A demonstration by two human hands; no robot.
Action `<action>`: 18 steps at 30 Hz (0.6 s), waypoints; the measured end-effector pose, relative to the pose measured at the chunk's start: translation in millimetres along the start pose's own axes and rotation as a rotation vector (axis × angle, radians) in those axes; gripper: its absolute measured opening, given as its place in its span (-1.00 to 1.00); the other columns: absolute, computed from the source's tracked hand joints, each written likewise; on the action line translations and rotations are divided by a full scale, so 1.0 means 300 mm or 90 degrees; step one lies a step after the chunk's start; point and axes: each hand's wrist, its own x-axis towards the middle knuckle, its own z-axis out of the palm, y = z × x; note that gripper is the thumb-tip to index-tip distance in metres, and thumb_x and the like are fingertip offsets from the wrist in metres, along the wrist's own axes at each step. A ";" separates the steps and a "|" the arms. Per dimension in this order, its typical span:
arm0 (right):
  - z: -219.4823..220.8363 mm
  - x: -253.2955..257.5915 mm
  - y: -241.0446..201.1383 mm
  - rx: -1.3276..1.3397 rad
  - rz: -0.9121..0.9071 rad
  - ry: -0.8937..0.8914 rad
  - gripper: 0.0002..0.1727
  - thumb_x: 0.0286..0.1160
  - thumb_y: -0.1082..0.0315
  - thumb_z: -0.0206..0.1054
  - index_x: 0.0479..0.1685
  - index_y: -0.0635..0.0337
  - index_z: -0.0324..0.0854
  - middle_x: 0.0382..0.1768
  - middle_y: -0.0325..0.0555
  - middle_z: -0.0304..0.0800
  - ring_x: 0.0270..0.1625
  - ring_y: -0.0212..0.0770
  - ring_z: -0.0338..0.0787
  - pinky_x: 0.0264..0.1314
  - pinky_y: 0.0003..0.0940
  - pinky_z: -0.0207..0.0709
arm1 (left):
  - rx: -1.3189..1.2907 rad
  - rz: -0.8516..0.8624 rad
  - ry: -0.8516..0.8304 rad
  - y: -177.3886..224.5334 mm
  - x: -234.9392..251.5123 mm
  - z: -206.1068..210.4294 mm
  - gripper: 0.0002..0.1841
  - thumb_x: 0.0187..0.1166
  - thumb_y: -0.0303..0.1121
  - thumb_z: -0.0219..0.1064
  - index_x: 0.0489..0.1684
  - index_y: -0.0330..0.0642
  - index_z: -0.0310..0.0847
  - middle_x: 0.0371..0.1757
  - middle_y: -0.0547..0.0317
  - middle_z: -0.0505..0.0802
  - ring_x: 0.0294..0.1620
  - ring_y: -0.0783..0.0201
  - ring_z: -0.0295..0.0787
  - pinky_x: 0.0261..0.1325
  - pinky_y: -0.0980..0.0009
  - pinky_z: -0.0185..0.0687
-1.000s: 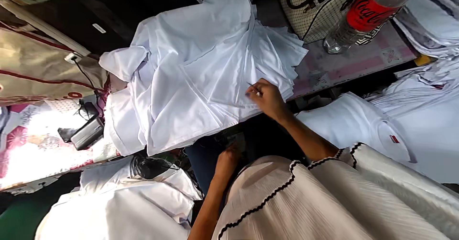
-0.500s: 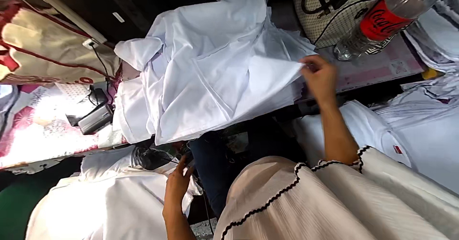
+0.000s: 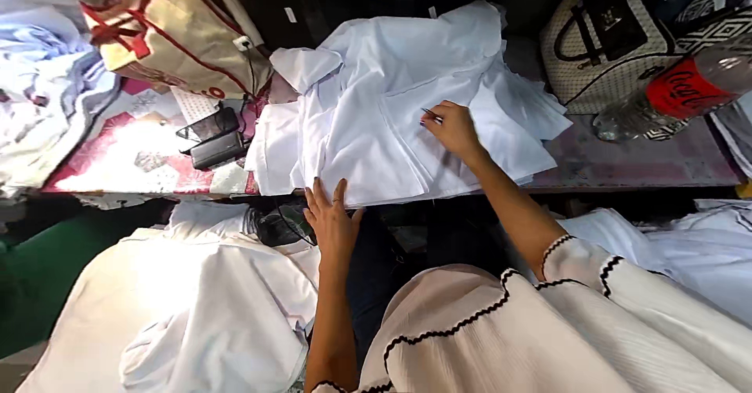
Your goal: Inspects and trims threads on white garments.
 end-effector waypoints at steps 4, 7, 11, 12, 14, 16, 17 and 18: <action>0.207 0.202 -0.062 -0.055 0.030 -0.069 -0.23 0.57 -0.08 0.41 0.66 0.21 0.42 0.24 0.30 0.77 0.24 0.31 0.77 0.24 0.36 0.54 | -0.109 0.026 0.137 -0.193 -0.018 0.124 -0.49 0.39 -0.54 0.43 0.43 -0.25 0.68 0.64 -0.60 0.38 0.63 -0.52 0.32 0.60 -0.25 0.33; 0.341 0.281 -0.014 -0.129 0.047 -0.119 -0.21 0.58 -0.04 0.36 0.76 0.13 0.30 0.30 0.31 0.73 0.25 0.37 0.76 0.17 0.44 0.54 | -0.146 0.057 0.210 -0.247 -0.015 0.120 -0.72 0.51 -0.57 0.34 0.12 -0.34 0.84 0.32 -0.45 0.72 0.35 -0.29 0.68 0.39 -0.05 0.60; 0.237 0.233 0.024 0.011 0.038 -0.032 -0.70 0.64 0.38 0.22 0.22 0.30 0.68 0.02 0.22 0.84 0.09 0.20 0.84 0.17 0.24 0.62 | -0.143 0.036 0.193 -0.257 -0.010 0.033 -0.81 0.48 -0.60 0.40 -0.05 -0.39 0.87 0.11 -0.34 0.84 0.13 -0.18 0.82 0.23 -0.04 0.68; 0.165 0.178 0.049 0.051 0.011 0.020 -0.71 0.62 0.42 0.21 0.17 0.37 0.68 0.00 0.22 0.85 0.02 0.10 0.86 0.16 0.10 0.67 | -0.137 0.027 0.185 -0.249 -0.014 0.023 -0.80 0.48 -0.62 0.38 -0.05 -0.40 0.87 0.11 -0.35 0.83 0.14 -0.20 0.81 0.24 -0.06 0.67; -0.002 0.046 0.118 0.112 -0.013 0.125 -0.72 0.60 0.46 0.24 0.14 0.46 0.66 -0.04 0.17 0.85 -0.12 -0.11 0.87 0.05 -0.14 0.75 | -0.114 -0.011 0.184 -0.202 -0.026 0.006 -0.80 0.49 -0.66 0.31 -0.09 -0.44 0.86 0.15 -0.40 0.80 0.21 -0.27 0.76 0.32 -0.10 0.62; -0.133 -0.030 0.162 0.136 0.030 0.198 -0.73 0.57 0.43 0.27 0.11 0.40 0.68 -0.24 -0.02 0.79 -0.31 -0.33 0.72 -0.16 -0.35 0.61 | -0.104 -0.036 0.197 -0.098 -0.033 -0.005 -0.79 0.53 -0.64 0.22 -0.14 -0.49 0.82 0.19 -0.46 0.73 0.32 -0.36 0.61 0.44 -0.14 0.47; -0.166 -0.037 0.164 0.134 0.046 0.202 -0.74 0.56 0.42 0.29 0.10 0.38 0.70 -0.25 -0.03 0.80 -0.30 -0.35 0.71 -0.15 -0.38 0.59 | -0.110 -0.024 0.184 -0.029 -0.031 -0.007 -0.78 0.54 -0.62 0.20 -0.11 -0.49 0.80 0.19 -0.48 0.72 0.34 -0.38 0.60 0.44 -0.17 0.47; -0.178 -0.025 0.153 0.132 0.047 0.179 -0.74 0.56 0.43 0.32 0.11 0.39 0.71 -0.15 0.04 0.84 -0.17 -0.29 0.79 0.02 -0.32 0.66 | -0.121 0.002 0.151 0.047 -0.021 0.002 -0.78 0.54 -0.60 0.22 -0.07 -0.48 0.79 0.18 -0.47 0.72 0.33 -0.36 0.62 0.41 -0.17 0.51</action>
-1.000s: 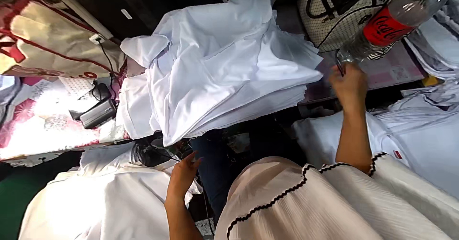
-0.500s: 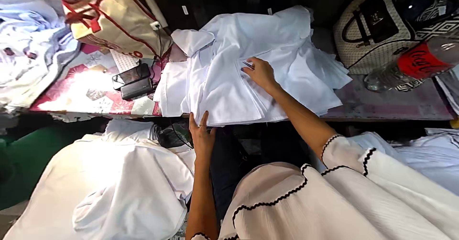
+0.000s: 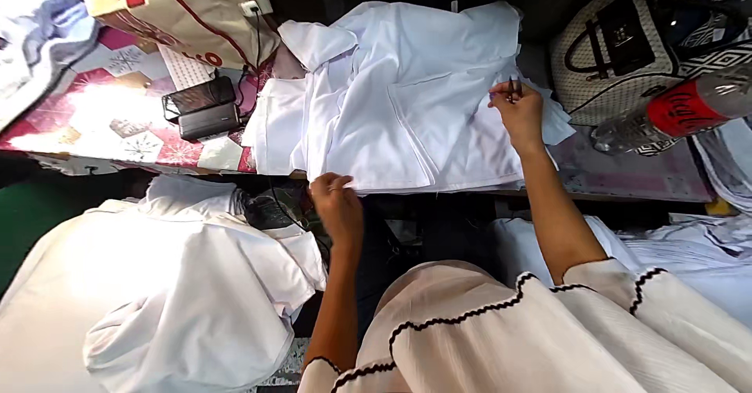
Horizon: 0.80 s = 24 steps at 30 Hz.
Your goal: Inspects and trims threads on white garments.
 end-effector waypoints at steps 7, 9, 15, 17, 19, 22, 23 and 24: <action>0.438 0.231 -0.082 -0.152 -0.076 -0.258 -0.37 0.48 0.29 0.50 0.60 0.17 0.54 0.45 0.17 0.70 0.46 0.24 0.67 0.48 0.39 0.43 | 0.009 0.114 -0.220 0.173 0.111 0.359 -0.76 0.63 -0.37 0.37 -0.04 -0.45 0.75 0.12 -0.37 0.76 0.26 -0.33 0.67 0.31 -0.21 0.57; 0.551 0.267 -0.041 -0.210 -0.068 -0.334 -0.34 0.48 0.28 0.50 0.63 0.14 0.50 0.46 0.21 0.66 0.49 0.31 0.64 0.43 0.47 0.42 | 0.044 0.090 -0.354 0.183 0.110 0.297 -0.79 0.66 -0.44 0.29 -0.13 -0.44 0.78 0.06 -0.32 0.81 0.24 -0.27 0.73 0.30 -0.22 0.60; 0.534 0.241 0.028 -0.034 0.032 -0.294 -0.57 0.48 0.32 0.50 0.29 0.34 0.71 0.14 0.29 0.80 0.21 0.18 0.76 0.37 0.17 0.53 | 0.019 0.038 -0.407 0.314 -0.004 0.182 -0.67 0.58 -0.25 0.46 0.07 -0.38 0.77 0.13 -0.28 0.80 0.26 -0.22 0.74 0.27 -0.16 0.62; 0.483 0.216 0.023 -0.003 0.021 -0.267 -0.58 0.46 0.34 0.51 0.25 0.37 0.71 0.07 0.25 0.81 0.12 0.09 0.78 0.32 0.05 0.56 | -0.002 0.160 -0.312 0.281 -0.018 0.320 -0.68 0.50 -0.36 0.51 0.12 -0.36 0.78 0.12 -0.30 0.78 0.21 -0.24 0.75 0.17 -0.13 0.70; 0.381 0.193 0.018 0.027 -0.001 -0.228 -0.60 0.44 0.34 0.53 0.20 0.39 0.71 0.04 0.22 0.82 0.08 0.02 0.77 0.29 -0.01 0.58 | -0.007 0.294 -0.254 0.226 -0.037 0.422 -0.88 0.54 -0.51 0.40 -0.20 -0.41 0.81 -0.10 -0.25 0.81 0.02 -0.21 0.81 0.02 -0.07 0.74; 0.112 0.114 0.040 0.036 -0.016 -0.186 -0.68 0.44 0.44 0.49 0.14 0.36 0.72 0.06 0.09 0.85 0.00 -0.20 0.81 0.14 -0.22 0.68 | 0.010 0.287 -0.327 0.168 -0.101 0.354 -0.84 0.58 -0.55 0.29 -0.29 -0.41 0.81 -0.09 -0.19 0.85 0.01 -0.16 0.85 0.02 -0.07 0.76; -0.008 0.073 0.055 0.011 -0.007 -0.188 -0.72 0.46 0.47 0.45 0.13 0.33 0.73 0.05 0.04 0.84 -0.10 -0.28 0.77 0.00 -0.29 0.66 | 0.028 0.227 -0.400 0.140 -0.122 0.298 -0.82 0.60 -0.54 0.27 -0.23 -0.43 0.81 0.00 -0.21 0.86 0.09 -0.19 0.84 0.10 -0.12 0.73; -0.138 0.031 0.082 -0.040 0.002 -0.201 -0.74 0.48 0.48 0.42 0.12 0.31 0.73 0.03 0.02 0.84 -0.12 -0.30 0.75 -0.04 -0.28 0.65 | 0.055 0.155 -0.479 0.102 -0.137 0.238 -0.81 0.62 -0.51 0.26 -0.16 -0.42 0.82 0.08 -0.24 0.85 0.16 -0.23 0.82 0.18 -0.20 0.69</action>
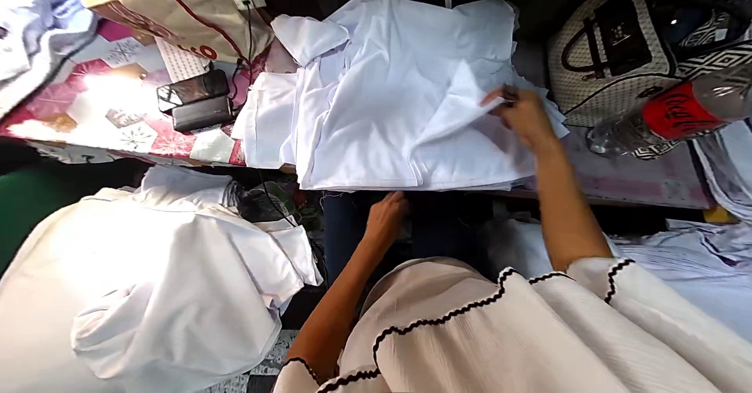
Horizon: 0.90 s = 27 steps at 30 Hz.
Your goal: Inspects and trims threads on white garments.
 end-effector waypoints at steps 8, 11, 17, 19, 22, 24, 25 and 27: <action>-0.323 -0.327 0.029 -0.366 0.199 -0.022 -0.79 0.65 0.53 0.28 0.04 0.32 0.83 0.01 0.54 0.77 0.15 0.59 0.69 0.26 0.64 0.32 | -0.015 -0.201 0.287 -0.241 -0.258 -0.197 -0.74 0.59 -0.44 0.39 0.12 -0.41 0.77 0.22 -0.44 0.75 0.30 -0.37 0.69 0.32 -0.26 0.58; -0.015 -0.250 -0.136 -0.195 0.002 -0.012 -0.84 0.54 0.58 0.36 -0.02 0.42 0.79 0.02 0.31 0.82 -0.04 0.18 0.79 0.11 0.19 0.62 | 0.006 -0.126 0.456 -0.336 -0.191 -0.206 -0.66 0.44 -0.56 0.44 0.19 -0.38 0.75 0.42 -0.49 0.62 0.43 -0.44 0.56 0.40 -0.27 0.53; 0.649 -0.192 -0.306 -0.079 -0.342 -0.158 -0.83 0.41 0.39 0.54 -0.11 0.26 0.87 -0.07 0.09 0.87 -0.10 -0.01 0.87 -0.02 0.01 0.76 | -0.108 -0.070 0.470 -0.404 -0.196 -0.241 -0.72 0.48 -0.55 0.45 0.13 -0.43 0.77 0.32 -0.35 0.73 0.20 -0.18 0.78 0.26 -0.01 0.71; 0.765 -0.199 -0.335 -0.131 -0.365 -0.185 -0.76 0.37 0.34 0.58 -0.04 0.24 0.85 -0.01 0.10 0.85 -0.13 0.08 0.88 -0.15 0.12 0.74 | -0.114 -0.062 0.512 -0.410 -0.193 -0.242 -0.85 0.51 -0.61 0.39 -0.08 -0.49 0.81 0.13 -0.33 0.81 0.09 -0.13 0.83 0.20 0.06 0.75; 0.832 -0.193 -0.348 -0.146 -0.367 -0.202 -0.77 0.38 0.36 0.57 -0.04 0.26 0.83 -0.04 0.08 0.86 -0.18 0.06 0.88 -0.21 0.11 0.73 | -0.112 -0.047 0.553 -0.386 -0.197 -0.262 -0.90 0.53 -0.62 0.37 -0.15 -0.45 0.79 0.05 -0.24 0.81 0.05 -0.03 0.82 0.18 0.16 0.75; 0.816 -0.183 -0.351 -0.111 -0.359 -0.206 -0.85 0.43 0.41 0.52 -0.13 0.30 0.83 -0.12 0.07 0.87 -0.16 0.00 0.88 -0.09 0.02 0.75 | -0.108 -0.038 0.593 -0.363 -0.180 -0.255 -0.90 0.54 -0.58 0.36 -0.14 -0.43 0.74 0.07 -0.23 0.78 -0.03 0.04 0.82 0.07 0.23 0.78; 0.798 -0.179 -0.355 -0.092 -0.359 -0.200 -0.87 0.44 0.44 0.50 -0.16 0.32 0.82 -0.16 0.08 0.87 -0.17 -0.02 0.87 -0.06 -0.03 0.75 | -0.109 -0.030 0.611 -0.355 -0.163 -0.243 -0.90 0.54 -0.57 0.37 -0.12 -0.43 0.71 0.11 -0.24 0.75 -0.06 0.05 0.80 0.00 0.26 0.78; 0.744 -0.177 -0.371 -0.101 -0.396 -0.141 -0.89 0.42 0.51 0.45 -0.16 0.35 0.81 -0.19 0.11 0.86 -0.22 -0.04 0.86 -0.12 -0.12 0.76 | -0.106 -0.015 0.622 -0.344 -0.131 -0.217 -0.81 0.50 -0.60 0.40 0.00 -0.46 0.69 0.24 -0.30 0.71 0.08 -0.04 0.81 0.08 0.19 0.80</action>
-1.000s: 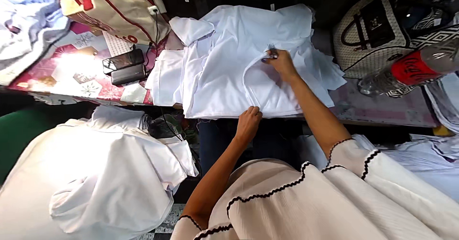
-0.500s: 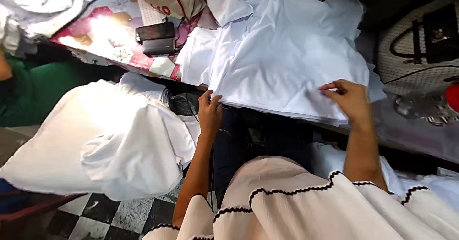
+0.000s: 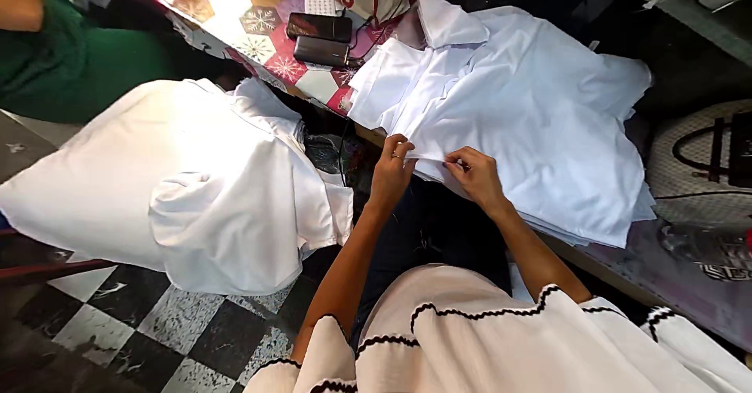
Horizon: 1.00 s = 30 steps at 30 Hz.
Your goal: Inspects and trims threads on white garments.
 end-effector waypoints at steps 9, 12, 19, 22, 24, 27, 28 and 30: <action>-0.092 -0.146 0.139 -0.164 0.130 -0.047 -0.75 0.45 0.50 0.42 0.06 0.18 0.87 -0.04 0.19 0.80 -0.16 0.18 0.83 -0.15 0.20 0.68 | 0.086 -0.028 0.027 -0.060 -0.178 0.058 -0.92 0.48 -0.52 0.45 -0.33 -0.34 0.86 -0.26 -0.09 0.87 -0.17 0.00 0.88 -0.10 0.14 0.79; -0.096 -0.133 0.096 -0.113 0.119 0.018 -0.78 0.42 0.48 0.45 0.01 0.22 0.87 -0.08 0.20 0.77 -0.21 0.09 0.81 -0.18 0.06 0.68 | 0.072 -0.055 0.080 -0.014 -0.184 0.031 -0.91 0.48 -0.50 0.46 -0.23 -0.32 0.87 -0.16 -0.10 0.87 -0.04 0.00 0.83 0.04 0.18 0.75; -0.040 -0.024 -0.034 0.282 0.393 -0.160 -0.60 0.87 0.16 0.07 0.16 0.28 0.70 -0.17 -0.13 0.67 -0.38 -0.39 0.56 -0.26 -0.44 0.52 | 0.027 0.041 -0.030 0.047 -0.033 0.149 -0.78 0.56 -0.48 0.42 0.05 -0.41 0.80 -0.02 -0.25 0.76 0.03 -0.12 0.77 0.09 0.13 0.75; -0.030 -0.022 -0.020 0.417 0.483 -0.186 -0.52 0.94 0.14 -0.11 0.14 0.30 0.66 -0.37 -0.27 0.57 -0.49 -0.49 0.49 -0.37 -0.58 0.45 | 0.003 0.001 -0.028 0.011 -0.043 0.176 -0.89 0.57 -0.57 0.36 -0.28 -0.46 0.79 -0.10 -0.23 0.78 0.04 -0.12 0.78 0.15 0.14 0.73; -0.039 -0.034 -0.006 0.507 0.516 -0.193 -0.53 0.95 0.15 -0.14 0.09 0.27 0.66 -0.41 -0.33 0.56 -0.52 -0.50 0.48 -0.40 -0.61 0.44 | -0.053 -0.045 0.012 0.013 -0.065 0.170 -0.91 0.54 -0.62 0.36 -0.28 -0.50 0.77 -0.08 -0.25 0.81 0.00 -0.04 0.82 0.16 0.21 0.75; -0.053 -0.047 0.002 0.625 0.545 -0.260 -0.50 0.96 0.10 -0.24 0.02 0.20 0.59 -0.55 -0.39 0.54 -0.65 -0.56 0.41 -0.57 -0.69 0.34 | -0.138 -0.152 0.047 0.026 -0.096 0.151 -0.92 0.49 -0.62 0.40 -0.23 -0.51 0.74 -0.03 -0.23 0.81 -0.16 0.15 0.84 -0.05 0.35 0.82; -0.052 -0.048 0.003 0.659 0.554 -0.287 -0.49 0.95 0.08 -0.27 -0.03 0.18 0.57 -0.61 -0.42 0.50 -0.69 -0.58 0.37 -0.62 -0.71 0.29 | -0.175 -0.192 0.048 0.034 -0.099 0.141 -0.92 0.50 -0.60 0.41 -0.21 -0.50 0.73 0.00 -0.22 0.81 -0.13 0.19 0.85 -0.05 0.37 0.82; -0.042 -0.047 0.001 0.701 0.584 -0.329 -0.47 0.95 0.06 -0.27 -0.11 0.16 0.57 -0.70 -0.46 0.39 -0.75 -0.59 0.30 -0.69 -0.73 0.21 | -0.252 -0.263 0.048 0.047 -0.103 0.121 -0.92 0.53 -0.56 0.41 -0.22 -0.45 0.72 0.07 -0.15 0.80 -0.07 0.28 0.82 -0.04 0.44 0.79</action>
